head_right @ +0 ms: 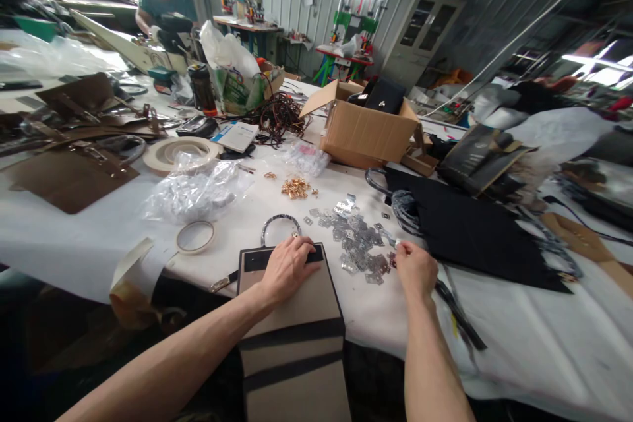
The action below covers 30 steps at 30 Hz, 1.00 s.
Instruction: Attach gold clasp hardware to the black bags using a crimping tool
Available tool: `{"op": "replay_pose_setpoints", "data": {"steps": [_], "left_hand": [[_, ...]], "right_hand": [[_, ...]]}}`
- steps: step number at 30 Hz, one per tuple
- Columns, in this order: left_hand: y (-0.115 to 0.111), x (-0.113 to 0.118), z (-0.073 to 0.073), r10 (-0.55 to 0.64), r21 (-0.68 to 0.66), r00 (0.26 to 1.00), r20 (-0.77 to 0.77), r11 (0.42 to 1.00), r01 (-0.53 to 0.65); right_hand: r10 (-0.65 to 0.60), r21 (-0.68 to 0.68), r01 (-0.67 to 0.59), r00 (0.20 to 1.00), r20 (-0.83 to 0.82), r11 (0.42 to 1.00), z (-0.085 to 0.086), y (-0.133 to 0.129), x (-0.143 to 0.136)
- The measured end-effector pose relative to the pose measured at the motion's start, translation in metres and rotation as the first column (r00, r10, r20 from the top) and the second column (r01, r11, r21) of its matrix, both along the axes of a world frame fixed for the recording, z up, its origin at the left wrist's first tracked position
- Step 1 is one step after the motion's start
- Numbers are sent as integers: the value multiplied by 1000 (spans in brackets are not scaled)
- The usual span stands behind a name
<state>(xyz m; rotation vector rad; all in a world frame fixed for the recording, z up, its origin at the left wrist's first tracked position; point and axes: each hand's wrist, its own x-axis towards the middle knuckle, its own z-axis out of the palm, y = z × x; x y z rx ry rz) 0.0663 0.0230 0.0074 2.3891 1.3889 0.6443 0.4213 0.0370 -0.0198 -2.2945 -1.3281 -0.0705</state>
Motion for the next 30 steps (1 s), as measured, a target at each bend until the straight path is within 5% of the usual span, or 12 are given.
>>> {"op": "replay_pose_setpoints", "data": {"steps": [3,6,13,16,25,30], "left_hand": [[0,0,-1,9,4,999,39,1000,-9],[0,1,-4,12,19,998,67,1000,-13],[-1,2,-7,11,58,996,87,998,-16],[1,-1,-8,-17,54,993,116,998,11],[7,-3,-13,-33,30,988,151,999,29],[7,-3,-13,-32,29,988,152,999,28]], "right_hand": [[-24,114,30,998,-55,993,9,0,-6],[71,157,-17,934,-350,988,20,-1,-22],[328,173,-341,477,-815,924,39,-21,-110],[344,144,-469,373,-862,871,38,-26,-142],[394,156,-506,406,-825,848,7,-19,-164],[427,142,-512,496,-756,847,0,-20,-166]]}}
